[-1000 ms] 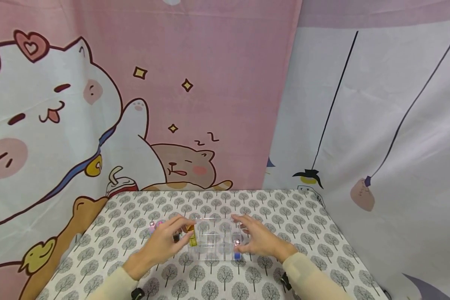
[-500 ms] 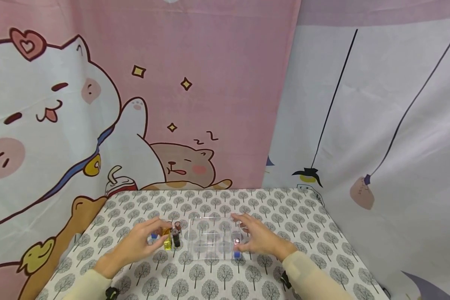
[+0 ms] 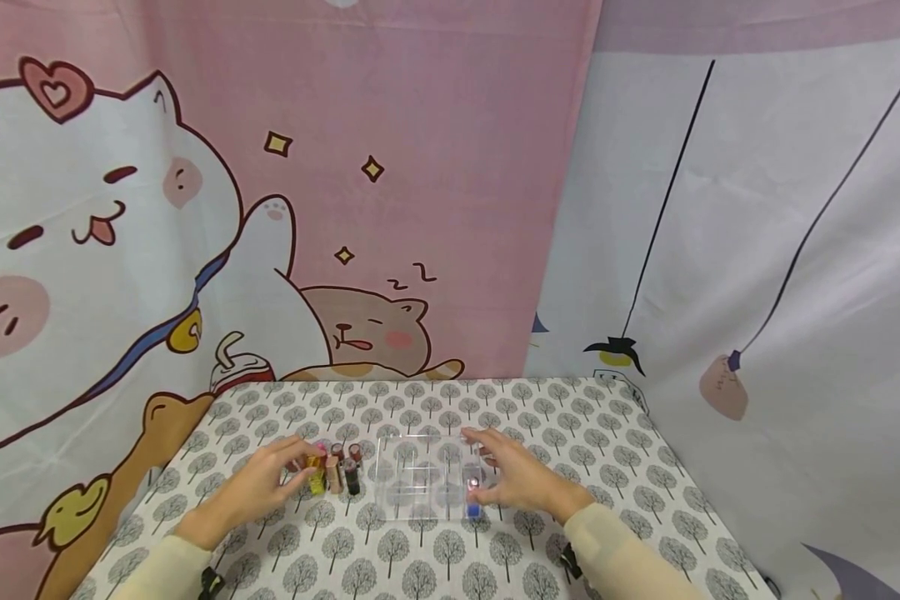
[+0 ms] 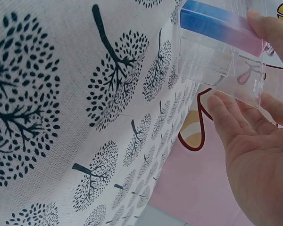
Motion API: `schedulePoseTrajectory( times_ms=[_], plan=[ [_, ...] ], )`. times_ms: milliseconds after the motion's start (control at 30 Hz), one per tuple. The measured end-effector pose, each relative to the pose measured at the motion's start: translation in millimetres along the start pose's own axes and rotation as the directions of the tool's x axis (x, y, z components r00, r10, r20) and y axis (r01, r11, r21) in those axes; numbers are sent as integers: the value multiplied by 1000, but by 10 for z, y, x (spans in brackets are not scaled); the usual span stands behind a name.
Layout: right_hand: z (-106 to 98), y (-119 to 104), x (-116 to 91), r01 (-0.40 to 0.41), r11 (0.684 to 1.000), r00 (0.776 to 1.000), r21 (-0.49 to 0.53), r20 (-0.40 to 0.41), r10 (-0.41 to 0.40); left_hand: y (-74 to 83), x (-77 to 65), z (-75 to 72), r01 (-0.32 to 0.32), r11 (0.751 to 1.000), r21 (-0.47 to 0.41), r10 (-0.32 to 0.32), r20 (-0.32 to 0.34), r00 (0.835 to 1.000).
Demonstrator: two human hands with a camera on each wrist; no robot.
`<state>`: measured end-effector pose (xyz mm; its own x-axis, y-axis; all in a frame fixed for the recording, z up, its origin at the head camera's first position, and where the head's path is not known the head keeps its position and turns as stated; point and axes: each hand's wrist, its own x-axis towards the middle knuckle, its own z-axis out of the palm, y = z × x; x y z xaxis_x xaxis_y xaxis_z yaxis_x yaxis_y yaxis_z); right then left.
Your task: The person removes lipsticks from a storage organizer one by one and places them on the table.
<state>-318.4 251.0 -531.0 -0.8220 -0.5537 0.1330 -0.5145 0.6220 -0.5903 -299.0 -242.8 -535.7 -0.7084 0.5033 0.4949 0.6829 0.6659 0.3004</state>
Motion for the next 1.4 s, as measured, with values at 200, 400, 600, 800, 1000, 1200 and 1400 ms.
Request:
schedulePoseTrajectory(
  times_ms=[200,400,600,800,1000,1200,1400],
  plan=[
    [6,0,11,8,1000,1000,12,12,-8,-33,-15,-2,59,998,-2,-59,47,997],
    [3,-6,9,3,1000,1000,12,12,-3,2,-4,-21,144,987,76,-146,15,989],
    [6,-6,9,4,1000,1000,14,14,-4,180,142,26,8,983,181,16,-132,991],
    [3,1,-4,3,999,1000,36,19,-4,531,414,214,-137,988,70,147,-150,978],
    [-2,19,-15,36,999,999,33,12,-36,898,630,500,-167,986,0,166,-75,983],
    [-2,42,-10,71,997,997,23,9,-71,1175,810,803,-184,981,-52,184,-5,983],
    [-9,60,-4,89,996,996,10,9,-89,1395,964,1039,-127,986,-109,137,92,986]
  ],
)
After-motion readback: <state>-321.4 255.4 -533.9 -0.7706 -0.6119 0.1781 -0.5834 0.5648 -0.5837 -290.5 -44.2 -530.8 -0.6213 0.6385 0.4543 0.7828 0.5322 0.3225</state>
